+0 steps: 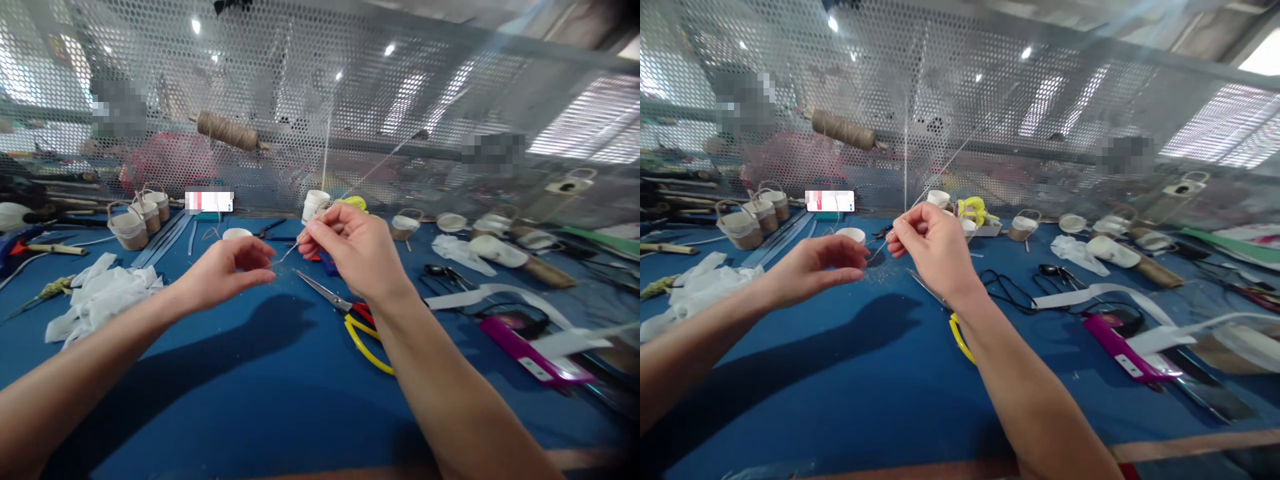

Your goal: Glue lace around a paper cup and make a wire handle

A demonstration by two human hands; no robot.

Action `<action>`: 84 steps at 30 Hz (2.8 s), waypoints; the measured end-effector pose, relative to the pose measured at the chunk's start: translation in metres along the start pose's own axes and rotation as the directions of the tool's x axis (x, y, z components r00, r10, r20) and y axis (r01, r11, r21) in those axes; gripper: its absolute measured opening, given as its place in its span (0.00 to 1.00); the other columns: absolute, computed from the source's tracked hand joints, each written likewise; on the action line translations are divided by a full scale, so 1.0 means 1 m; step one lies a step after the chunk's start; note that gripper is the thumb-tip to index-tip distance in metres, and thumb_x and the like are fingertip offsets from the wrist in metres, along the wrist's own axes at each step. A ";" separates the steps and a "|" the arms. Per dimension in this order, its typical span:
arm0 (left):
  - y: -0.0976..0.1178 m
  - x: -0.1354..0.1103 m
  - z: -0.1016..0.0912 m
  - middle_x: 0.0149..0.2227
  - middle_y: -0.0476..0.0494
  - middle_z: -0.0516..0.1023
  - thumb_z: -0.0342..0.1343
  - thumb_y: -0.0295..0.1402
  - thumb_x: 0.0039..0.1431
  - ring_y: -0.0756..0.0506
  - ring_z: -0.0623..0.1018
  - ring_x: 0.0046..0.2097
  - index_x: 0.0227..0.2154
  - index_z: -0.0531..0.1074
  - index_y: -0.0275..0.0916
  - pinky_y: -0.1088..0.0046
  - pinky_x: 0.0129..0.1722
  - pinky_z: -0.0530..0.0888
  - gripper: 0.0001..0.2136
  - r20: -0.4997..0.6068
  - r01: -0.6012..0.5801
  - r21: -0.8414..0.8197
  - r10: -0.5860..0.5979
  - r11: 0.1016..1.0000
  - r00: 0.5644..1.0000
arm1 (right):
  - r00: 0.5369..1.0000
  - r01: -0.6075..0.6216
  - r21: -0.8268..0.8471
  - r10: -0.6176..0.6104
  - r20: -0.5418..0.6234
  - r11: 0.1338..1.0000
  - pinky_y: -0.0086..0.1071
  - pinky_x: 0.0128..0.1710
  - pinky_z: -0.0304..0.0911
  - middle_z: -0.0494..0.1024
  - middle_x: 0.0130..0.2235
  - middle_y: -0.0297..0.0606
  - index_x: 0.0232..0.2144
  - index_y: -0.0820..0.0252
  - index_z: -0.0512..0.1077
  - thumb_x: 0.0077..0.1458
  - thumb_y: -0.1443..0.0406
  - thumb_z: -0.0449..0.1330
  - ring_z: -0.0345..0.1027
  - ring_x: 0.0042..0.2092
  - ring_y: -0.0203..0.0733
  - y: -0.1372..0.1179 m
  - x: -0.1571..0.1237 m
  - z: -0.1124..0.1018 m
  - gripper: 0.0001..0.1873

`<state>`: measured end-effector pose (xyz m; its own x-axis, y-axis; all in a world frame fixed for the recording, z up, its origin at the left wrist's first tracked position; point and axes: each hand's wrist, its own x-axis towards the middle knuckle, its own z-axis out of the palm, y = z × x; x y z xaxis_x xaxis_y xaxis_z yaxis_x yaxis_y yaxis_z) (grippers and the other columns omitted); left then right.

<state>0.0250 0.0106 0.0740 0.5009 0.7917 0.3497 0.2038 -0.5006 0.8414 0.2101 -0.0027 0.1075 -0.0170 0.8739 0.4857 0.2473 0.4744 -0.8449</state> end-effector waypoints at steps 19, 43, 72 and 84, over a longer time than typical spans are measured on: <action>-0.011 -0.002 0.010 0.37 0.37 0.73 0.43 0.23 0.61 0.46 0.71 0.40 0.43 0.65 0.32 0.68 0.38 0.73 0.10 0.271 -0.557 0.794 0.678 0.245 0.684 | 0.988 -0.084 0.022 0.086 -0.128 0.996 0.29 0.21 0.69 0.74 0.20 0.34 0.20 0.61 0.64 0.48 0.69 0.58 0.68 0.20 0.33 0.003 0.004 0.000 0.08; -0.007 -0.003 0.000 0.30 0.47 0.79 0.55 0.25 0.54 0.49 0.72 0.31 0.31 0.69 0.35 0.72 0.27 0.66 0.02 0.247 -0.548 0.835 0.852 0.055 0.462 | 0.968 -0.240 0.261 0.252 -0.015 0.935 0.24 0.24 0.67 0.74 0.21 0.31 0.22 0.62 0.64 0.44 0.69 0.62 0.69 0.22 0.30 0.003 -0.005 0.003 0.08; -0.014 -0.004 0.032 0.24 0.50 0.74 0.61 0.30 0.48 0.54 0.72 0.27 0.25 0.73 0.37 0.79 0.28 0.69 0.03 -0.222 -0.029 -0.411 -0.069 0.911 0.973 | 0.995 -0.080 0.271 0.094 -0.037 0.959 0.29 0.27 0.66 0.75 0.24 0.31 0.25 0.60 0.67 0.46 0.65 0.63 0.69 0.25 0.33 0.025 -0.038 0.016 0.07; -0.022 0.005 -0.011 0.36 0.43 0.77 0.64 0.30 0.43 0.49 0.76 0.37 0.38 0.72 0.38 0.73 0.35 0.71 0.16 0.317 0.243 -0.433 -0.106 0.868 0.942 | 0.997 -0.042 0.182 0.052 -0.052 0.982 0.30 0.28 0.68 0.75 0.26 0.33 0.26 0.60 0.67 0.49 0.63 0.61 0.69 0.26 0.33 0.023 -0.034 0.011 0.07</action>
<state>0.0138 0.0296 0.0616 0.7172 0.6882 0.1099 -0.0654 -0.0905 0.9937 0.2060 -0.0207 0.0691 0.0458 0.8909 0.4519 0.0674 0.4486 -0.8912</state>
